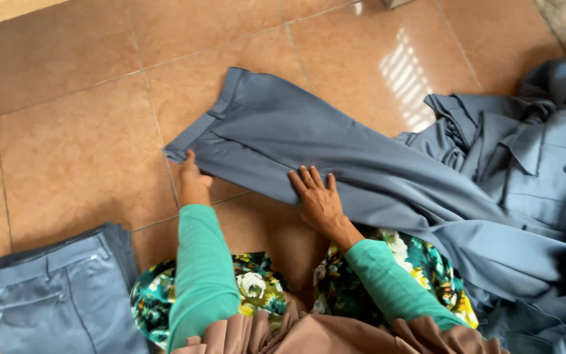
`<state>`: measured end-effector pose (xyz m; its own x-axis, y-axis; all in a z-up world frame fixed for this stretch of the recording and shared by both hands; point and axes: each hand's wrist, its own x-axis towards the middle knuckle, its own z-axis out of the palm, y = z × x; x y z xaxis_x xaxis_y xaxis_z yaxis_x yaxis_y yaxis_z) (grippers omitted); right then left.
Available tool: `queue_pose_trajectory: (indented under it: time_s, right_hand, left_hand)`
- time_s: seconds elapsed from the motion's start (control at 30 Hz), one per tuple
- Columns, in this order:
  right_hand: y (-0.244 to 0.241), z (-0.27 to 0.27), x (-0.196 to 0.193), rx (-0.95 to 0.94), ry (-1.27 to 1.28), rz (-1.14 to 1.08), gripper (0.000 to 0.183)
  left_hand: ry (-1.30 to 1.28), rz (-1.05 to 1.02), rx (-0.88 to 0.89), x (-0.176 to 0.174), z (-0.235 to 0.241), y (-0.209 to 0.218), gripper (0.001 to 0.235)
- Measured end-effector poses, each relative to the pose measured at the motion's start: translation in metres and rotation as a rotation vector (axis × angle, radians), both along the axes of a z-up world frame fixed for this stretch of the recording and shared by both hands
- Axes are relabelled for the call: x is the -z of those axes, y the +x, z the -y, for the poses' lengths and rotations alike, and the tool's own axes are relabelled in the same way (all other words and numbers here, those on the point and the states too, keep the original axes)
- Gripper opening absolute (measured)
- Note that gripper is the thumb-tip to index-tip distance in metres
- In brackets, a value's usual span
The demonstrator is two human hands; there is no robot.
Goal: The person sits on a tiled floor and folds several pairs of grey trousers by hand. They smooth out the fabric, fold the legs together, and then fold the trousers into neat rectangular stacks, placing each completed pair on a growing pile.
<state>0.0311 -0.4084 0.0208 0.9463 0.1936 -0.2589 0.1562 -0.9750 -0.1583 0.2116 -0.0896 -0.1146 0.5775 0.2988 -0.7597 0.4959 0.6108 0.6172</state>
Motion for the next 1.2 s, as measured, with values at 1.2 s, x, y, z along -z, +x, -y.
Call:
queue_pose_trajectory:
  time_s: [1.2]
  right_hand:
    - [-0.009,0.008,-0.045,-0.014,-0.064,-0.207,0.046]
  left_hand:
    - [-0.550,-0.009,-0.098,0.005,0.052,-0.101,0.058]
